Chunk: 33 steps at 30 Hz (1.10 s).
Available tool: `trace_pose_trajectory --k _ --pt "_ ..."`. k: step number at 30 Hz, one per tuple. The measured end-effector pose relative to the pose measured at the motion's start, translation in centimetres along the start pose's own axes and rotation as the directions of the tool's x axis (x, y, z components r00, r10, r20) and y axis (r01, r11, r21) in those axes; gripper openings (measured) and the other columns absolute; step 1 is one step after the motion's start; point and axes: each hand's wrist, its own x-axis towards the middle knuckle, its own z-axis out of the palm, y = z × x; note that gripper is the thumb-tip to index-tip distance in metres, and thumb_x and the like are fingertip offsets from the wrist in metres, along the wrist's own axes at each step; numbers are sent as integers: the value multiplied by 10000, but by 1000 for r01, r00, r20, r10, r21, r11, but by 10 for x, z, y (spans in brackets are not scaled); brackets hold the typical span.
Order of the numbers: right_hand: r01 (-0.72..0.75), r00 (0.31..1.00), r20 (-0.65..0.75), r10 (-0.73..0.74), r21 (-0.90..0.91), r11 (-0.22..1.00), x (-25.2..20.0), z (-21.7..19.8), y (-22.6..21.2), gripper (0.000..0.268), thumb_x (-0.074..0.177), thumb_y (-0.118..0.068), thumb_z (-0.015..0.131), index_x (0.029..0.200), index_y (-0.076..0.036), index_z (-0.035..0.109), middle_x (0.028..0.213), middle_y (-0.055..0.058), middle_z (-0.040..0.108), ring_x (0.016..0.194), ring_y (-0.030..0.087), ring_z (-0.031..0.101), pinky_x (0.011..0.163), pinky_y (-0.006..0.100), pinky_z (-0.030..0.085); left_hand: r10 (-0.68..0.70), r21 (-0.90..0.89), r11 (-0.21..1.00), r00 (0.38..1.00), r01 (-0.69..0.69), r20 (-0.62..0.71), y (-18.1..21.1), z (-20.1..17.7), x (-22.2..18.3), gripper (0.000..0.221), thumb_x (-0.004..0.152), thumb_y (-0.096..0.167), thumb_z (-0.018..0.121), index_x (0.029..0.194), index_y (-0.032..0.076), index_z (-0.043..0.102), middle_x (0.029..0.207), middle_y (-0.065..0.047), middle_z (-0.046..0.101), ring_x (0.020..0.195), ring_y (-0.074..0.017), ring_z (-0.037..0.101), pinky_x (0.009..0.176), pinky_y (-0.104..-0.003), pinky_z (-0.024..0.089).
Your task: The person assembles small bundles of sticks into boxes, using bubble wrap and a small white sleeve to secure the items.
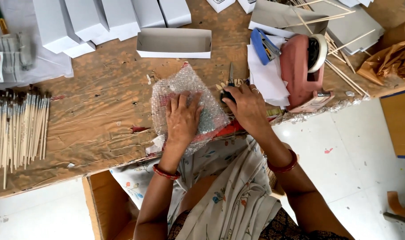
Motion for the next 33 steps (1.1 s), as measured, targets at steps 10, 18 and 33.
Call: trace_pose_trajectory --k 10,18,33 --pt "-9 1000 -10 8 -12 1000 -8 9 -1 287 904 -70 691 1189 -90 663 1041 147 643 968 376 636 836 507 517 7 -4 1000 1000 -7 15 1 -2 1 421 974 314 651 1377 192 637 1327 -117 567 1237 -355 525 1069 -545 411" --pt "-146 975 178 131 76 986 -10 -1 5 380 901 -56 679 1279 -35 648 997 172 618 816 354 679 727 469 568 -1 0 1000 1000 1 9 2 0 -2 413 995 325 637 1384 187 638 1331 -113 564 1249 -349 529 1095 -545 402" --pt "-101 993 67 94 97 990 -17 5 10 388 837 -36 713 1224 -49 689 1020 153 667 821 344 703 741 456 581 26 -6 1000 999 -26 -22 1 -3 -4 426 978 308 653 1379 164 637 1317 -122 557 1233 -346 529 1084 -547 406"
